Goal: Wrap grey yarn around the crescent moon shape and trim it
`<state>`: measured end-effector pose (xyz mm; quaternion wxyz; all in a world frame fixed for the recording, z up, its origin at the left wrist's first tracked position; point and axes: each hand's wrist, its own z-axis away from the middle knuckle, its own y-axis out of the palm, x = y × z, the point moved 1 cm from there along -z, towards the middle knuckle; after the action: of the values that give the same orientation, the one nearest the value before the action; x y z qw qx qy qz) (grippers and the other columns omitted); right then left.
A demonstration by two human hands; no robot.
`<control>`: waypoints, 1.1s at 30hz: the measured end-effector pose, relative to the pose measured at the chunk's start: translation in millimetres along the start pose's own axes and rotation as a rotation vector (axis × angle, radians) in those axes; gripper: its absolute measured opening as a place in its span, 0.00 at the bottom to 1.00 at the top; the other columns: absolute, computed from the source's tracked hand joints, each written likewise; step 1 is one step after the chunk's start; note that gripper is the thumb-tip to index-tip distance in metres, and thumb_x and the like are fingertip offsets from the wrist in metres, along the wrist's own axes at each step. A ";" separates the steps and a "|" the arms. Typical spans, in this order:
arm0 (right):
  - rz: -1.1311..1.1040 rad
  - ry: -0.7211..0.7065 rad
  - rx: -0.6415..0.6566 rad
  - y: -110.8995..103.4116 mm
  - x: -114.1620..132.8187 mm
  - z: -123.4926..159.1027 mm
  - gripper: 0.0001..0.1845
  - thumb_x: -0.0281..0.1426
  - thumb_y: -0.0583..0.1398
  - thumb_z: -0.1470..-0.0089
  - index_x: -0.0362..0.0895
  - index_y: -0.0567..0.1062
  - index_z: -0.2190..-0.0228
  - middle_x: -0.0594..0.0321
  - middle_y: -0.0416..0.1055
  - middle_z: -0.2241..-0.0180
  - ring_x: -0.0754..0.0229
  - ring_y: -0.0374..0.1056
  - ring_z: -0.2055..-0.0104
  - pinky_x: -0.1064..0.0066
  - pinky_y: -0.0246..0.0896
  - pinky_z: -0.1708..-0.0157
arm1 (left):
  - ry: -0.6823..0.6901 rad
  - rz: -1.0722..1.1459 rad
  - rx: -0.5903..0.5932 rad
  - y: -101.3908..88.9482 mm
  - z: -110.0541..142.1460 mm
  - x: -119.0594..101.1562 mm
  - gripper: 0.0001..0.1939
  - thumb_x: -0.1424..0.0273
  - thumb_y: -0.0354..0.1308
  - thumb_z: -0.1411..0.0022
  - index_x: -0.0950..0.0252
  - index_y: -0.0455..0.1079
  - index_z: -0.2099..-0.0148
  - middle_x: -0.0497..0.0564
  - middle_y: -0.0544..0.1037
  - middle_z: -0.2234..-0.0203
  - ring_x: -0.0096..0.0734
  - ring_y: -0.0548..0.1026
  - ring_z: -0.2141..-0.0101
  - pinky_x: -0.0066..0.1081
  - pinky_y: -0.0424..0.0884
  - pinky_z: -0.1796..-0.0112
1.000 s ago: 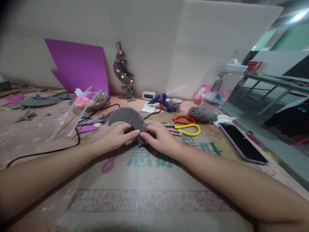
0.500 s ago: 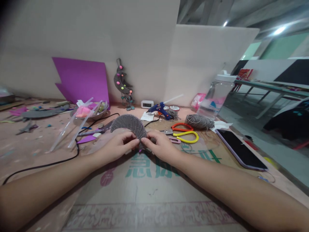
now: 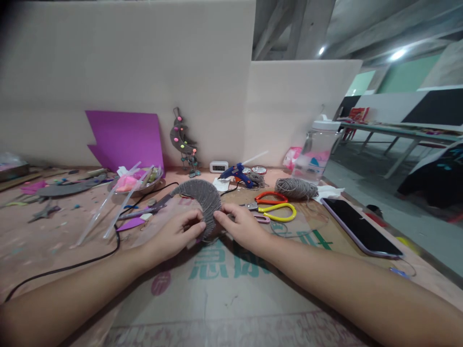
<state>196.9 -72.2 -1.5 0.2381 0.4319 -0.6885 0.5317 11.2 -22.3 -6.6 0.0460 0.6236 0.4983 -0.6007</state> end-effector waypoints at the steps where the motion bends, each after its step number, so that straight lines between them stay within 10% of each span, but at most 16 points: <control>1: -0.024 0.016 -0.009 -0.1 -0.3 -0.4 0.18 0.43 0.54 0.40 0.43 0.70 0.73 0.66 0.66 0.75 0.62 0.62 0.71 0.73 0.59 0.70 | -0.001 0.011 0.006 0.0 0.1 -0.4 0.12 0.65 0.50 0.36 0.63 0.60 0.71 0.44 0.65 0.77 0.28 0.65 0.73 0.28 0.61 0.70; 15: -0.466 0.177 -0.063 3.5 -17.0 -8.2 0.25 0.55 0.58 0.48 0.45 0.67 0.70 0.70 0.62 0.78 0.65 0.58 0.78 0.73 0.56 0.78 | -0.068 0.165 -0.230 -2.1 -2.2 6.9 0.19 0.61 0.49 0.33 0.64 0.63 0.44 0.55 0.74 0.54 0.35 0.74 0.56 0.34 0.69 0.55; 26: -0.292 0.063 0.309 1.1 1.1 1.7 0.28 0.57 0.55 0.45 0.43 0.71 0.71 0.62 0.68 0.69 0.60 0.63 0.65 0.69 0.61 0.64 | 0.033 0.140 -0.253 1.0 7.0 -16.7 0.18 0.60 0.55 0.38 0.62 0.68 0.49 0.56 0.77 0.53 0.41 0.73 0.51 0.36 0.70 0.52; 33: -0.241 -0.052 0.338 -0.1 2.4 -3.7 0.28 0.55 0.58 0.48 0.42 0.69 0.77 0.63 0.66 0.71 0.61 0.63 0.65 0.69 0.58 0.60 | -0.116 0.400 -0.130 -0.7 1.5 -7.2 0.13 0.59 0.59 0.42 0.64 0.68 0.68 0.47 0.74 0.73 0.30 0.72 0.69 0.30 0.70 0.65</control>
<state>195.2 -69.5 1.6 0.2061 0.5584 -0.5388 0.5962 11.3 -27.0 -0.9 0.2332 0.6702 0.3988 -0.5809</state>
